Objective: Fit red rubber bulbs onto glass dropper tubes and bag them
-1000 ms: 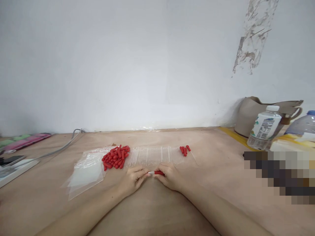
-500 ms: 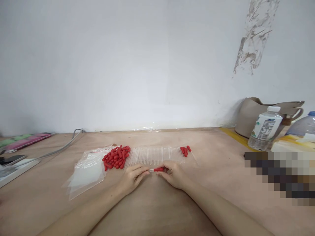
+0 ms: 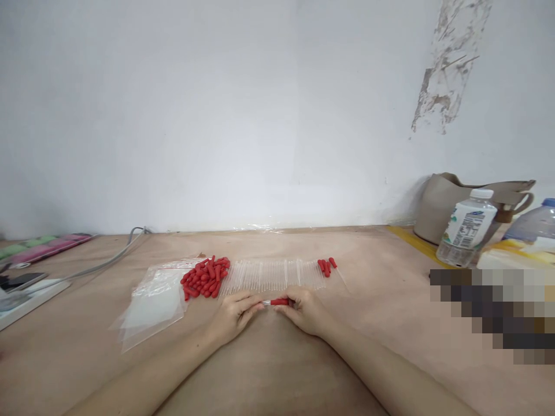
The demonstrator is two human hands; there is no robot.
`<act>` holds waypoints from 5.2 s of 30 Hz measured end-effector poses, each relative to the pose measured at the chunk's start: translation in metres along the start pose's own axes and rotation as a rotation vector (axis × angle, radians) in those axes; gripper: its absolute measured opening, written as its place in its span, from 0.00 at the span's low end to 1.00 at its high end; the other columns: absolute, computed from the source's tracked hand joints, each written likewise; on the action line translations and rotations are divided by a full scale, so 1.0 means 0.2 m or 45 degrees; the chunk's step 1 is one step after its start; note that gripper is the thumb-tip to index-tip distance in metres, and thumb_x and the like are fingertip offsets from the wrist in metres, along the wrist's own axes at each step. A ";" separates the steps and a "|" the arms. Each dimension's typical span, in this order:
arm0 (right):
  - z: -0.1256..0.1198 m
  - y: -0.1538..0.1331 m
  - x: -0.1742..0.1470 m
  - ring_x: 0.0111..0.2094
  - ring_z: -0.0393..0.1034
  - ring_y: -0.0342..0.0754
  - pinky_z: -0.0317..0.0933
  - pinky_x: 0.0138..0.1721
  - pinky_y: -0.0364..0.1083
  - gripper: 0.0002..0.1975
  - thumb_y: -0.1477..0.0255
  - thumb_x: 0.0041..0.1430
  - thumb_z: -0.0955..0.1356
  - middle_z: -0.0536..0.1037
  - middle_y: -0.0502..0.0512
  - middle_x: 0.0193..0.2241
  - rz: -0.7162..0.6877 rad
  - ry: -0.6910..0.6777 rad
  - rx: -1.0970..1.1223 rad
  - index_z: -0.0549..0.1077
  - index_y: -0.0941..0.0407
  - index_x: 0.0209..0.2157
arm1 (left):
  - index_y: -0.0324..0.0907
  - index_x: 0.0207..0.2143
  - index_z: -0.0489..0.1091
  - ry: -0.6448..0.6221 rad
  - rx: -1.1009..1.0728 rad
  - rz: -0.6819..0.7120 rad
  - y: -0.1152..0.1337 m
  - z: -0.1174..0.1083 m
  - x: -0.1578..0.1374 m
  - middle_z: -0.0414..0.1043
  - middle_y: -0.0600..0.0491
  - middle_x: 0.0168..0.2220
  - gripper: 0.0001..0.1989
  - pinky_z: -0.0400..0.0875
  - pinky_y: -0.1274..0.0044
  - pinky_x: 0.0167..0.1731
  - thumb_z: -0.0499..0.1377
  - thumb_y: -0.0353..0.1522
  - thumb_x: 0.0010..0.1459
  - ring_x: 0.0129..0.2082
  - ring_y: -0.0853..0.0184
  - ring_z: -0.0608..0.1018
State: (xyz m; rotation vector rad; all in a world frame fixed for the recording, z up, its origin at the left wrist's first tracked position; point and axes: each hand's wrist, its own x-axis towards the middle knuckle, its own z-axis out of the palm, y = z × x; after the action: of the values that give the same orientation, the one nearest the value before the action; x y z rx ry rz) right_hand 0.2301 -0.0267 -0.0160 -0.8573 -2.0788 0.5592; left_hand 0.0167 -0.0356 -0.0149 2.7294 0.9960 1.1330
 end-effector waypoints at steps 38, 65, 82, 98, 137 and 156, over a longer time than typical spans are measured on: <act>-0.45 0.51 0.09 0.28 0.66 0.46 0.55 0.27 0.42 0.11 0.64 0.49 0.64 0.73 0.56 0.26 0.740 0.607 -0.576 0.68 0.58 0.26 | 0.40 0.35 0.69 -0.089 0.006 -0.164 0.04 -0.02 0.05 0.67 0.48 0.36 0.12 0.67 0.73 0.37 0.48 0.33 0.60 0.36 0.66 0.70; -0.39 0.39 0.06 0.27 0.66 0.47 0.57 0.29 0.43 0.16 0.60 0.42 0.67 0.70 0.56 0.23 0.634 0.474 -0.758 0.66 0.56 0.12 | 0.40 0.32 0.70 -0.015 0.069 -0.177 0.04 -0.02 0.05 0.68 0.49 0.35 0.10 0.65 0.73 0.37 0.50 0.32 0.58 0.36 0.65 0.70; -0.27 0.25 0.08 0.27 0.68 0.48 0.57 0.30 0.45 0.15 0.59 0.47 0.64 0.75 0.55 0.23 0.588 0.859 -0.489 0.72 0.57 0.22 | 0.36 0.31 0.72 -0.108 0.635 -0.924 0.04 0.27 0.54 0.67 0.40 0.39 0.20 0.57 0.65 0.43 0.52 0.44 0.50 0.44 0.52 0.65; -0.13 0.18 0.01 0.29 0.65 0.47 0.60 0.35 0.48 0.05 0.71 0.52 0.63 0.71 0.53 0.26 -0.112 0.572 -0.541 0.68 0.57 0.32 | 0.29 0.31 0.70 -0.136 0.559 -0.837 0.07 0.26 0.56 0.66 0.33 0.37 0.13 0.62 0.65 0.38 0.50 0.31 0.54 0.42 0.50 0.66; -0.02 -0.06 -0.03 0.34 0.69 0.43 0.64 0.36 0.43 0.09 0.72 0.58 0.61 0.75 0.51 0.32 -0.128 0.041 -0.074 0.72 0.52 0.37 | 0.44 0.47 0.67 -0.091 -0.112 -0.025 0.03 -0.03 0.00 0.71 0.49 0.41 0.16 0.70 0.74 0.39 0.46 0.26 0.59 0.39 0.67 0.74; -0.02 -0.07 -0.04 0.30 0.68 0.43 0.62 0.32 0.42 0.10 0.70 0.59 0.60 0.75 0.52 0.28 -0.332 0.044 -0.264 0.72 0.55 0.33 | 0.43 0.49 0.64 -0.088 0.096 0.172 0.02 -0.03 -0.02 0.72 0.49 0.41 0.18 0.70 0.75 0.37 0.45 0.24 0.59 0.38 0.67 0.74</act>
State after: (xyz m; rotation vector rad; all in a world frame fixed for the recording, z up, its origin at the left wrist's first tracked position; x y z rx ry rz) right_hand 0.2314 -0.0413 -0.0096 -0.6890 -2.1994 0.1901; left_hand 0.0130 -0.0423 -0.0111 2.9134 0.8753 1.0303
